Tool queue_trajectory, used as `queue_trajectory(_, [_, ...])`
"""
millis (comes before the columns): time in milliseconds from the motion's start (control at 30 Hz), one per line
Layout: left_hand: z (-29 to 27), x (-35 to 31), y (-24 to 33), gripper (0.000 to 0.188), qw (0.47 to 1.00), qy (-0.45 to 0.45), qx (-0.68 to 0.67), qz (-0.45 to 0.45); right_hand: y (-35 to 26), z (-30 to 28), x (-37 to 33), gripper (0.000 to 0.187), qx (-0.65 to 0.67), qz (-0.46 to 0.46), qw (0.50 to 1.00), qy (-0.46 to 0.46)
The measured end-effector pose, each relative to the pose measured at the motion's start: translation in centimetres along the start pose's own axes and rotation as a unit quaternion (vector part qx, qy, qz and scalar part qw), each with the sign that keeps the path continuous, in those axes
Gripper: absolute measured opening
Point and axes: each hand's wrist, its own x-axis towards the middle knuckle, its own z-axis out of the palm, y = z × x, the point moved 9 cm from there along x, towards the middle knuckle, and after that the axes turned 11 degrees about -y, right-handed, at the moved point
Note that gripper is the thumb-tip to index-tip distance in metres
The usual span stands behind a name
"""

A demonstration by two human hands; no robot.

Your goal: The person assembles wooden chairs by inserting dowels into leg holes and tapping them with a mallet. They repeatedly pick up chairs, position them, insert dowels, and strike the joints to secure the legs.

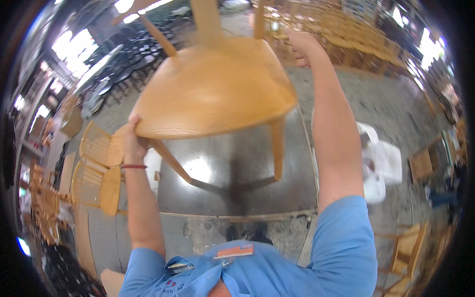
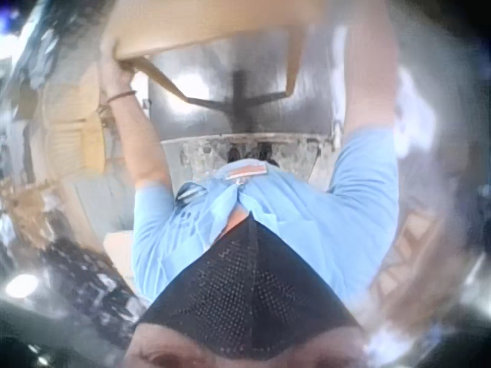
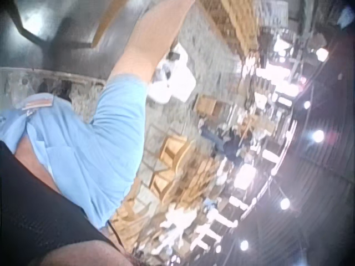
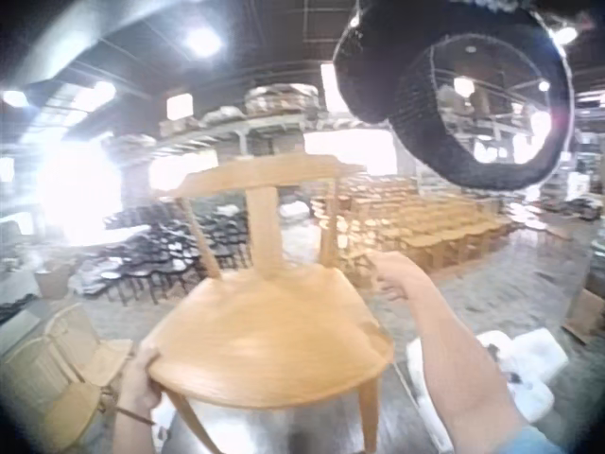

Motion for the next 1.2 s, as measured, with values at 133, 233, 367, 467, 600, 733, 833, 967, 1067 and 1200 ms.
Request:
queue_trajectory(133, [5.4, 1.7, -1.2, 0.040, 0.999, -0.043, -0.029, 0.015, -2.5, -3.6, 10.4, 0.059, -0.171, -0.068, 0.980, 0.070])
queue_trajectory(233, [4.4, 0.1, 0.1, 0.036, 0.999, -0.011, -0.035, 0.034, -2.0, 2.3, 12.5, 0.051, -0.160, -0.114, 0.977, 0.080])
queue_trajectory(367, [0.9, -2.9, 0.7, 0.042, 0.997, 0.064, -0.023, 0.020, 0.0, 9.9, 11.8, 0.048, 0.146, -0.082, 0.985, -0.034])
queue_trajectory(467, [3.6, -1.6, 0.0, 0.045, 0.997, -0.006, -0.054, 0.048, -0.5, 3.1, 11.5, 0.048, -0.018, -0.082, 0.993, 0.079])
queue_trajectory(600, [4.8, -3.4, 0.2, 0.042, 0.993, -0.045, -0.094, 0.063, -1.0, -1.8, 7.1, 0.055, 0.037, -0.080, 0.986, 0.143])
queue_trajectory(733, [0.6, -10.5, 0.7, 0.042, 0.989, -0.050, -0.093, 0.100, -3.0, 3.7, -2.9, 0.058, 0.082, -0.104, 0.987, 0.092])
queue_trajectory(833, [1.9, -15.0, -0.5, 0.043, 0.974, -0.129, -0.124, 0.139, -5.9, -1.5, -13.8, 0.061, 0.041, -0.228, 0.945, 0.232])
queue_trajectory(967, [-1.7, -24.0, -0.8, 0.042, 0.976, -0.068, -0.004, 0.208, -14.3, 7.7, -27.0, 0.079, 0.168, -0.308, 0.933, 0.084])
queue_trajectory(1067, [-0.7, -29.4, -4.7, 0.041, 0.993, -0.053, 0.064, 0.089, -24.7, 10.3, -36.4, 0.086, 0.293, -0.369, 0.882, -0.013])
queue_trajectory(1200, [3.4, -36.2, -8.3, 0.055, 0.971, -0.193, 0.110, 0.082, -30.0, 9.5, -47.8, 0.074, 0.332, -0.510, 0.794, -0.001])
